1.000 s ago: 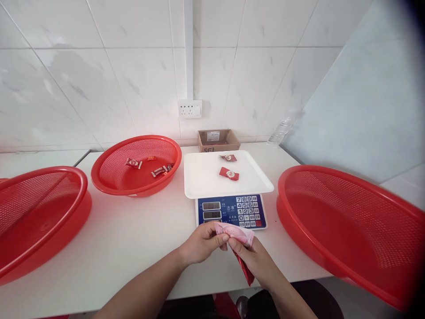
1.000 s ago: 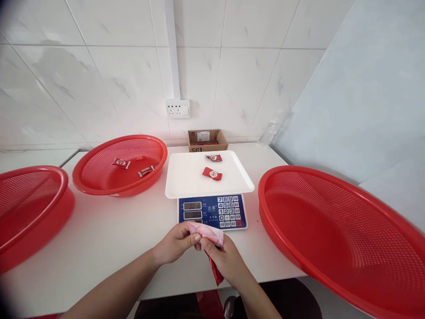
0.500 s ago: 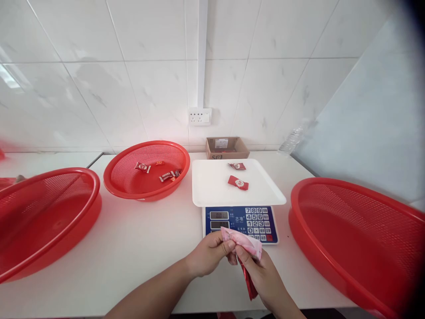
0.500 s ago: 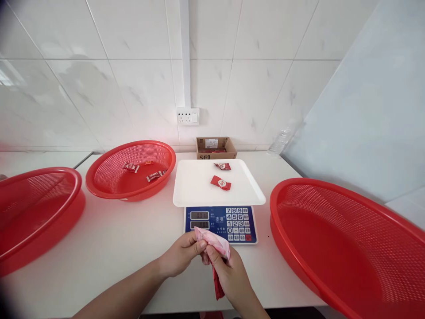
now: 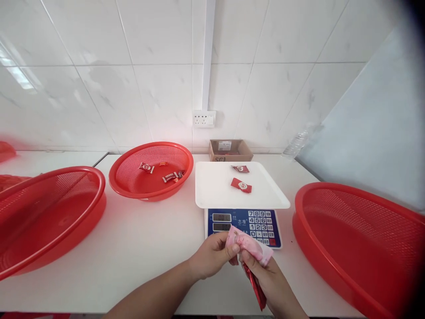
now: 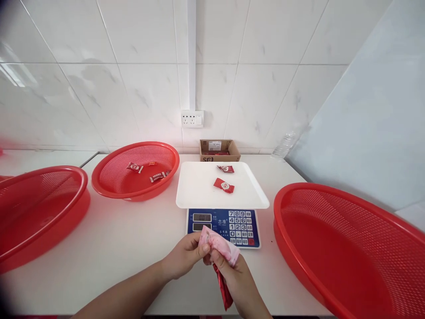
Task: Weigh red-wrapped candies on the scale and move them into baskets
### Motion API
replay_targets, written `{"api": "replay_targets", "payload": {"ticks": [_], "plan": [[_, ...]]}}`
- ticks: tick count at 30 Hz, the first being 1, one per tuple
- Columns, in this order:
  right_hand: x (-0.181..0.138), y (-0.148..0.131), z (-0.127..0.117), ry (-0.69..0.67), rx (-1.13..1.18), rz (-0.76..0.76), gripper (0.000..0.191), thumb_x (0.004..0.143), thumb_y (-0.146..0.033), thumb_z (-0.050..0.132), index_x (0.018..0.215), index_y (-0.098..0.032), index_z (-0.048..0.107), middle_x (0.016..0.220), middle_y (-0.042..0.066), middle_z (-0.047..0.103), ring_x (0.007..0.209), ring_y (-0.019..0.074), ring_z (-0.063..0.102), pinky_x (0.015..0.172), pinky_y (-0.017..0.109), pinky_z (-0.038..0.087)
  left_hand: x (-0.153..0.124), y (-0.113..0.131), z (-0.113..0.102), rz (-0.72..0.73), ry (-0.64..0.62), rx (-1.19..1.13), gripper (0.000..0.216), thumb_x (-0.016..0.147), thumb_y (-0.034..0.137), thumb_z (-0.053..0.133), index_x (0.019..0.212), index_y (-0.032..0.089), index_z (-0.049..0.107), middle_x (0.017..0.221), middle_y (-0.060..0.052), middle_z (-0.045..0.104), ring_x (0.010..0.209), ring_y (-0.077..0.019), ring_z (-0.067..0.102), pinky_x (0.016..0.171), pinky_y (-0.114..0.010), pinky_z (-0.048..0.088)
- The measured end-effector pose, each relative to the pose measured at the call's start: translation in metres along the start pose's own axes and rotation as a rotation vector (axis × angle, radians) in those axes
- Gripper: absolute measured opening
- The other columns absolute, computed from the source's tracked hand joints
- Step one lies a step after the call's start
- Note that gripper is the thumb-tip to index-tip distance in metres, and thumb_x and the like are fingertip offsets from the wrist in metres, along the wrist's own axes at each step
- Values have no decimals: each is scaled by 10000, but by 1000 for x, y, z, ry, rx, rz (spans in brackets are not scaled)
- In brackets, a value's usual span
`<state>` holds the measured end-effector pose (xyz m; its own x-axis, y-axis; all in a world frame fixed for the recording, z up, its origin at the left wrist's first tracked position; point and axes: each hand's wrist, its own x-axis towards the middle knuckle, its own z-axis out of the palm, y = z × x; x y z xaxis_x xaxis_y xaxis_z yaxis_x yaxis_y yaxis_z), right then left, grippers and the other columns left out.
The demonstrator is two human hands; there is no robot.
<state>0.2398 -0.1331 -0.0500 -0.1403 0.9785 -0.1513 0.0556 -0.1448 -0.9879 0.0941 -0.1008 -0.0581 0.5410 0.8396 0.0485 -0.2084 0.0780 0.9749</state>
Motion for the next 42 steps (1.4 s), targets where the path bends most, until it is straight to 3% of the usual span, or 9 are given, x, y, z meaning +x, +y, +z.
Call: {"api": "replay_targets", "payload": {"ticks": [6,14,21,26,32,37,42], "plan": [[-6,1,7,9,-26,158,471,692,-638,529,605,-175,514,523,-38,419,492,91,364,480,212,318,-1,7,1,-41,-60,-41,477,798,587,448,735,128,562,647,-14,504,614,-118,474,619,-245,390],[-4,0,4,-33,-89,56,517,670,-688,496,675,-174,553,598,2,504,549,126,428,532,245,376,-1,2,1,-31,0,6,502,798,612,419,701,133,533,625,-8,494,596,-113,456,600,-237,381],[-5,-2,1,91,-132,-17,467,713,-649,488,594,-197,478,519,-33,387,504,115,366,499,238,339,1,-3,-2,-38,62,-19,491,771,604,479,713,123,563,660,-25,530,610,-120,485,613,-249,403],[-6,-3,-2,91,-68,-34,445,755,-613,477,576,-205,467,504,-46,379,462,93,334,461,211,310,1,0,-3,-34,159,-16,496,756,611,496,652,129,550,559,5,485,534,-101,449,546,-226,367],[-4,-10,-1,90,-6,-18,426,730,-617,515,697,-197,575,524,-35,425,564,128,462,549,220,393,1,-1,-4,-40,146,-57,521,774,617,463,641,122,560,528,0,495,515,-103,455,538,-230,351],[0,-12,-3,76,30,19,403,749,-561,538,606,-186,506,502,-58,356,475,81,319,461,207,287,1,-2,-2,-50,179,-231,460,795,546,504,646,114,563,541,-8,520,513,-99,461,549,-231,361],[2,-9,-9,43,150,49,403,741,-535,573,581,-178,474,468,-68,352,447,60,283,433,195,235,2,3,-4,-26,186,-341,470,807,546,483,614,123,551,500,-7,503,511,-113,476,564,-244,377]]}}
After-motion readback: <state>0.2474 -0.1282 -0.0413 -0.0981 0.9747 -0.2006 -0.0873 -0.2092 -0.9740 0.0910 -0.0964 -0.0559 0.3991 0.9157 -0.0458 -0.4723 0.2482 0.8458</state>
